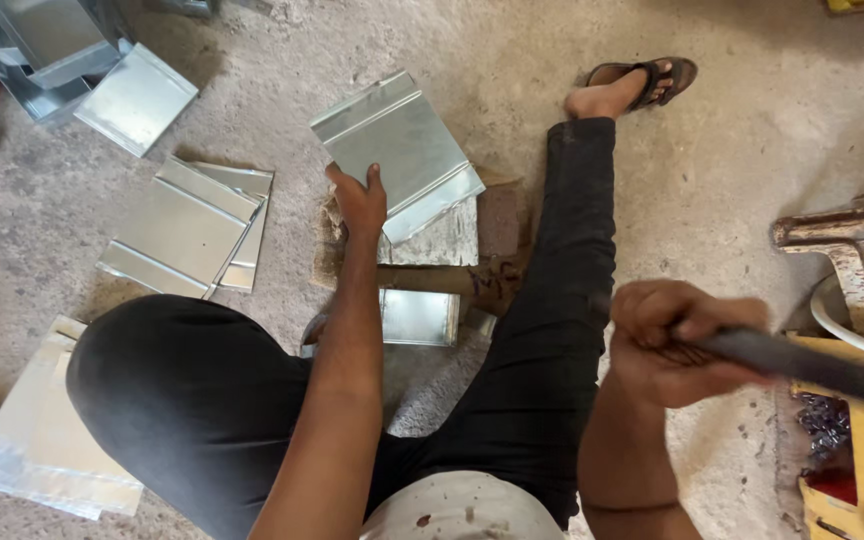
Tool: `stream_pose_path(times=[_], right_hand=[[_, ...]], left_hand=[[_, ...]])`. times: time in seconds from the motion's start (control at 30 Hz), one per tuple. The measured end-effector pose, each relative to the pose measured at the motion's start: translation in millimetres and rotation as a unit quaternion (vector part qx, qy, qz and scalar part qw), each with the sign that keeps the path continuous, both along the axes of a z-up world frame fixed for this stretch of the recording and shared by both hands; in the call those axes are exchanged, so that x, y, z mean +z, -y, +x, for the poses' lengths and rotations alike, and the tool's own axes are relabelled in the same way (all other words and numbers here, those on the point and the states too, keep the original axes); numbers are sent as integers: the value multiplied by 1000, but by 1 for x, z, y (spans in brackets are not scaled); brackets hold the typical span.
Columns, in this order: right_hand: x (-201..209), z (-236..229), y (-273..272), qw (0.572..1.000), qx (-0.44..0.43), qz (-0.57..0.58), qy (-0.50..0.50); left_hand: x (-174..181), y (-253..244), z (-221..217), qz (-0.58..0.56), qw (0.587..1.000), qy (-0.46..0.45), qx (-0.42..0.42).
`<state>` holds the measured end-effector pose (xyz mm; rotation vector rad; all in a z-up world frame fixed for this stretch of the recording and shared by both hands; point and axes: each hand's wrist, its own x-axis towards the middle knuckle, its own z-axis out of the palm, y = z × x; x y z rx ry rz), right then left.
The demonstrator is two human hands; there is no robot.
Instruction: The person sits on the floor and uses a hammer to repeatedly strike a rectangular metal sheet placed on a wooden block. The person holds the sheet with one hand and hammers it with the other, occasionally adjusting the sheet's position.
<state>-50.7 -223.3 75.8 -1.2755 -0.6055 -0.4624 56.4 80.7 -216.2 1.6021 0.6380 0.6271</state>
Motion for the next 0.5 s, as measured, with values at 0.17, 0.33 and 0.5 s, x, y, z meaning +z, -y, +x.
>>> stream_pose_path(times=[0.17,0.33,0.5], right_hand=[[-155,20,-22,981,-99,-164,-36],[-176,10,-15,800,72,-272,-530],[-38,-2,8,918,44,-233,-318]], left_hand=[[-7,-1,4,-13,1000,-4,-8],[-11,0,8,19,1000,15,10],[-12,-9,-11,-9,1000,0,16]])
